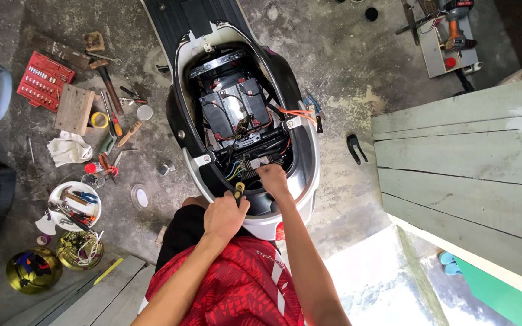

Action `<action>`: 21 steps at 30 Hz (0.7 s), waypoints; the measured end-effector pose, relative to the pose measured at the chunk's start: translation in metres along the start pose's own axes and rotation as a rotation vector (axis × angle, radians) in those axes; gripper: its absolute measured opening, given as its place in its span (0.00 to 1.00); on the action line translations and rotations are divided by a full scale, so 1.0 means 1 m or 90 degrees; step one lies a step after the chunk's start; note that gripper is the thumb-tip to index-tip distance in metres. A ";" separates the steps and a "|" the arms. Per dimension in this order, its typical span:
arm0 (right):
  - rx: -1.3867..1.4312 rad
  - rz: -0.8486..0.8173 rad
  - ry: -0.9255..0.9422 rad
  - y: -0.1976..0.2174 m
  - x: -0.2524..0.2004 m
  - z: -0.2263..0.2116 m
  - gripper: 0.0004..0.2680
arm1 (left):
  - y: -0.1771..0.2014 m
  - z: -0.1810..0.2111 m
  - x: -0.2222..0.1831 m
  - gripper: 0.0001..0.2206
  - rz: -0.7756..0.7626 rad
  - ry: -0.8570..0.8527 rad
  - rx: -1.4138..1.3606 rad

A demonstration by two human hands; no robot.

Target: The person sits on the floor beside a scooter and uses a screwdriver to remove screws from the rear body panel. They then work inside the opened under-seat compartment, handling wiring and components, and finally pick up a small electrical part from the floor.

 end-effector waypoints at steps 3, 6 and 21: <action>-0.029 -0.011 -0.007 -0.007 0.006 0.004 0.10 | 0.002 0.012 0.001 0.20 0.023 -0.024 0.059; 0.025 -0.076 -0.114 -0.009 0.002 -0.004 0.11 | 0.006 0.029 0.002 0.20 0.139 -0.172 0.174; 0.638 -0.357 -0.516 -0.036 -0.115 -0.014 0.15 | -0.037 0.032 0.043 0.11 -0.020 -0.167 0.120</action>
Point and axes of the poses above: each hand's wrist, its own x-axis towards the middle knuckle, its own y-axis out of the back of the hand, z = x × y, the point moved 6 cm from there along x, towards the middle knuckle, and after that the axes turned 9 degrees about z, right-handed, at the moved point
